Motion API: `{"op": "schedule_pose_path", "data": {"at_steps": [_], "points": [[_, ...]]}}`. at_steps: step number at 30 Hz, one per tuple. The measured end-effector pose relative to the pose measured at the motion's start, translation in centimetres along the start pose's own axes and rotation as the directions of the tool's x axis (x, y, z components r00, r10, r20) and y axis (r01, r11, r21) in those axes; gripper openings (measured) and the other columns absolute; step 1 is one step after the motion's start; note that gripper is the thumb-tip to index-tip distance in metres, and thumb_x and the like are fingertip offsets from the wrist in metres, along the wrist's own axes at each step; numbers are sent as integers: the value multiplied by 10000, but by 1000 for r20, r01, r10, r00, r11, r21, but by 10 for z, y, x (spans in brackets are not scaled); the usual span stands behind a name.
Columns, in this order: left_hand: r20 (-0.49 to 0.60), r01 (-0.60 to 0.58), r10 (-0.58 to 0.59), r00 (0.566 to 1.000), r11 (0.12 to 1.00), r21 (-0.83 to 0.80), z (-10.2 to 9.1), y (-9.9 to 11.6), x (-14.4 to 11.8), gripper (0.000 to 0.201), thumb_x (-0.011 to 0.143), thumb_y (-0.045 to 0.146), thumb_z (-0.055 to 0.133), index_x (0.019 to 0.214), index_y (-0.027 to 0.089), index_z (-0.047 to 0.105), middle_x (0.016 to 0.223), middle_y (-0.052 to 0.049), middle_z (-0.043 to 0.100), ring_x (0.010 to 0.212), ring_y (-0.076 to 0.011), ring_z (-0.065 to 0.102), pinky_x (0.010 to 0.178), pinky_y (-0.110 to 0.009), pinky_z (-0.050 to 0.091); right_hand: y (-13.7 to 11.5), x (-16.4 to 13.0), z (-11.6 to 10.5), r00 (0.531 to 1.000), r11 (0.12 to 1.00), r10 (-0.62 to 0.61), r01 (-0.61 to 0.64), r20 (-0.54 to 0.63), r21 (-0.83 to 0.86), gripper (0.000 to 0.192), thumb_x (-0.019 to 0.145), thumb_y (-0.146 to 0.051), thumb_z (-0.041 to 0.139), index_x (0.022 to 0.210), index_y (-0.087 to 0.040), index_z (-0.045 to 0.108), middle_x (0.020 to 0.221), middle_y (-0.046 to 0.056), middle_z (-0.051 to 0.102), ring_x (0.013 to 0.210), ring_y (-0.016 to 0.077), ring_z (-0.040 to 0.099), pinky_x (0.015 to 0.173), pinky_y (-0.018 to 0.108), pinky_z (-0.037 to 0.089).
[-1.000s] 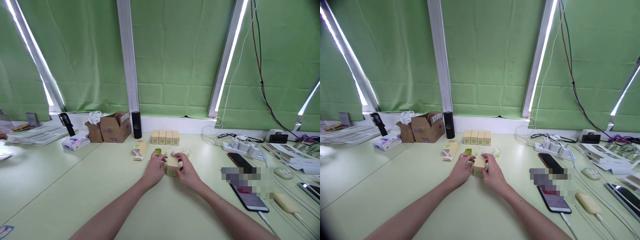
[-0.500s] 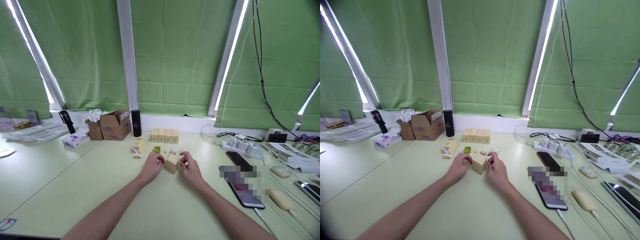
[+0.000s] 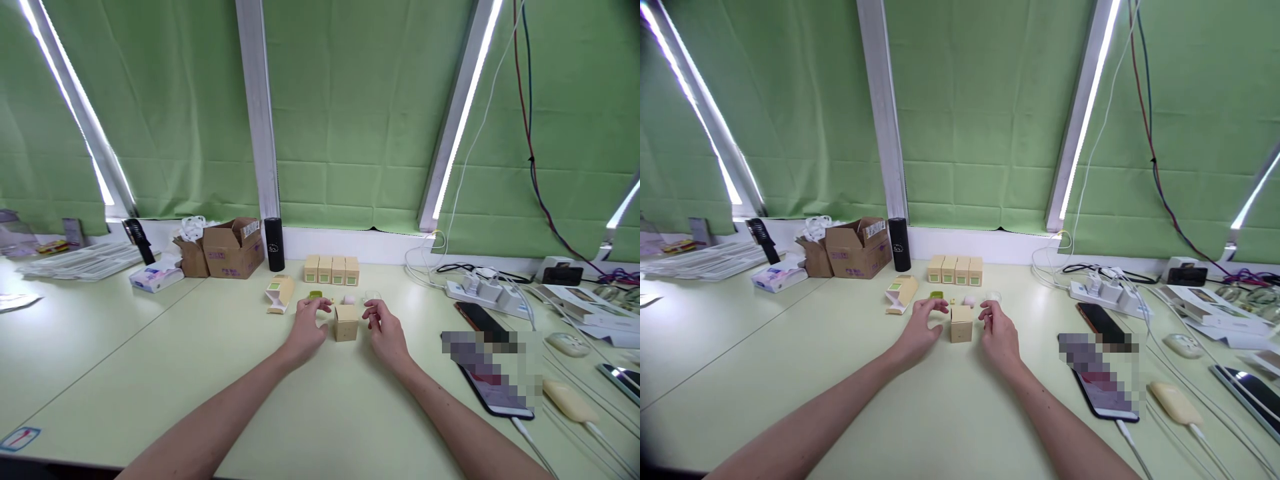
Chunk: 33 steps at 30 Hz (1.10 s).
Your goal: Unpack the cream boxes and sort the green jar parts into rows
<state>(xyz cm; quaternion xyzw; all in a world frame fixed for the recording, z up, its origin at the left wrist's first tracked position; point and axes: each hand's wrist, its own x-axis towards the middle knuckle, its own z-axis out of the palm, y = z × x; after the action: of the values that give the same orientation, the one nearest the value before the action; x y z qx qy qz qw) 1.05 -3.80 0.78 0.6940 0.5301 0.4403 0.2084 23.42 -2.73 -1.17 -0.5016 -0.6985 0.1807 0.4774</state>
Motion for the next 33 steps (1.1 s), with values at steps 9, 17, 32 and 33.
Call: {"op": "schedule_pose_path", "data": {"at_steps": [9,17,32,33], "points": [[158,68,-63,985,997,-27,13,11,-10,565,778,274,753,1309,219,567,1370,-148,587,1352,-334,504,1146,-485,404,-4,-1,2,1000,1000,-4,4,-4,-20,259,937,-269,440,1170,-270,554,991,17,702,784,198,662,708,334,508],[151,39,-30,988,998,-57,16,9,-9,495,829,293,737,1279,240,537,1271,-87,650,1196,-281,603,1010,-422,489,-19,-8,0,987,984,-144,136,-65,-117,277,977,-316,452,1215,-234,568,1067,61,698,782,197,649,663,333,512],[52,-557,645,763,614,559,2,20,-17,326,969,139,546,1271,261,557,1233,-115,674,1232,-300,623,998,-477,457,-30,-20,0,912,913,-407,404,-57,-53,438,988,-287,503,1414,-239,413,1345,156,620,1078,272,685,779,441,646],[58,-552,637,769,614,564,2,19,-17,325,974,142,543,1272,269,565,1244,-113,678,1247,-301,620,995,-474,452,-31,-21,1,908,909,-416,413,-54,-51,448,988,-279,501,1423,-242,402,1358,157,612,1092,274,684,786,447,649]]}}
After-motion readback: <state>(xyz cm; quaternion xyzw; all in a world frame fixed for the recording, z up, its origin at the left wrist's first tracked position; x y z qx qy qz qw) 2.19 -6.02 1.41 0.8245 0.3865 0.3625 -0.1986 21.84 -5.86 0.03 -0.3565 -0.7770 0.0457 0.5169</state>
